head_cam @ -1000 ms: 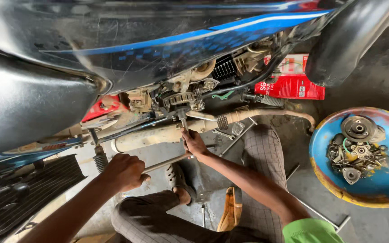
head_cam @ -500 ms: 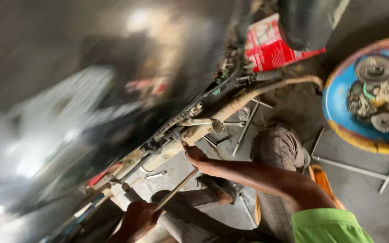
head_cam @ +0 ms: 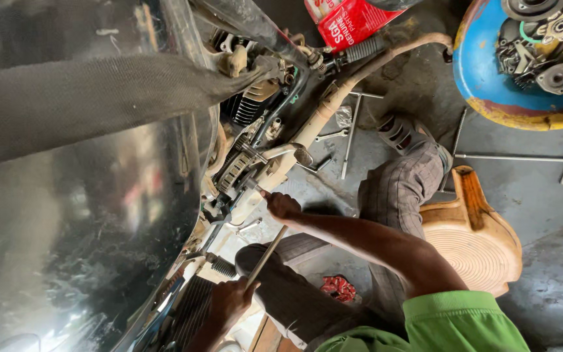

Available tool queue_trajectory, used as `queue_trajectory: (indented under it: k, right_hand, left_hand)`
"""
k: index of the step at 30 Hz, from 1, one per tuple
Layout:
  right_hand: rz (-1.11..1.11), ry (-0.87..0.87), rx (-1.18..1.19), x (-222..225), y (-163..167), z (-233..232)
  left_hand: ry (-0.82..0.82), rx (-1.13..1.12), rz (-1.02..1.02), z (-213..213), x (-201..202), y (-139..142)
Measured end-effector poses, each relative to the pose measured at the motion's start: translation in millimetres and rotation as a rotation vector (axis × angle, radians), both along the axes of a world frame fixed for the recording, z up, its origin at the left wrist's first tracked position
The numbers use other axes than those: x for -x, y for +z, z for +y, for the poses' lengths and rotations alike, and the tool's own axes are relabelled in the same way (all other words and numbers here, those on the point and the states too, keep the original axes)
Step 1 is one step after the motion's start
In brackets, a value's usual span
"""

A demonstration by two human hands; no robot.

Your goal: The person uses a socket wrench and T-handle tool to loosen and remove bolts from the motorcycle engine's clutch assembly. They remove the clutch cover and clutch basket, placing them into a blue basin on the floor.

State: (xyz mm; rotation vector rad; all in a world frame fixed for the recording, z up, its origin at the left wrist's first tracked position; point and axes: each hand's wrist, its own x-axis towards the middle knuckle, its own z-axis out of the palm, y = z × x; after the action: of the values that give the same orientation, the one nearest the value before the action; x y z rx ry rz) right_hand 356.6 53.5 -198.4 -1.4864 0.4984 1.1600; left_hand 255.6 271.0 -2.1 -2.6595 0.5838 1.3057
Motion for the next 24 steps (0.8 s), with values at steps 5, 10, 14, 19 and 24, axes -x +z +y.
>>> queue_trajectory:
  k: [5,10,14,19,24]
  right_hand:
    - [-0.046,-0.036,0.028,8,2,8]
    - [-0.091,-0.008,0.084,11,1,15]
    - [-0.084,0.038,0.01,11,-2,7]
    - [-0.126,0.124,-0.03,12,-3,0]
    - [-0.251,0.231,0.023,6,-23,-14]
  left_hand:
    - [-0.027,0.168,-0.111,33,7,-15]
    - [0.05,0.36,-0.195,37,2,-65]
    - [0.097,0.333,-0.276,34,5,-107]
    - [0.093,0.51,-0.618,-49,-20,-204]
    - [1.21,1.115,-0.308,-259,-89,-305]
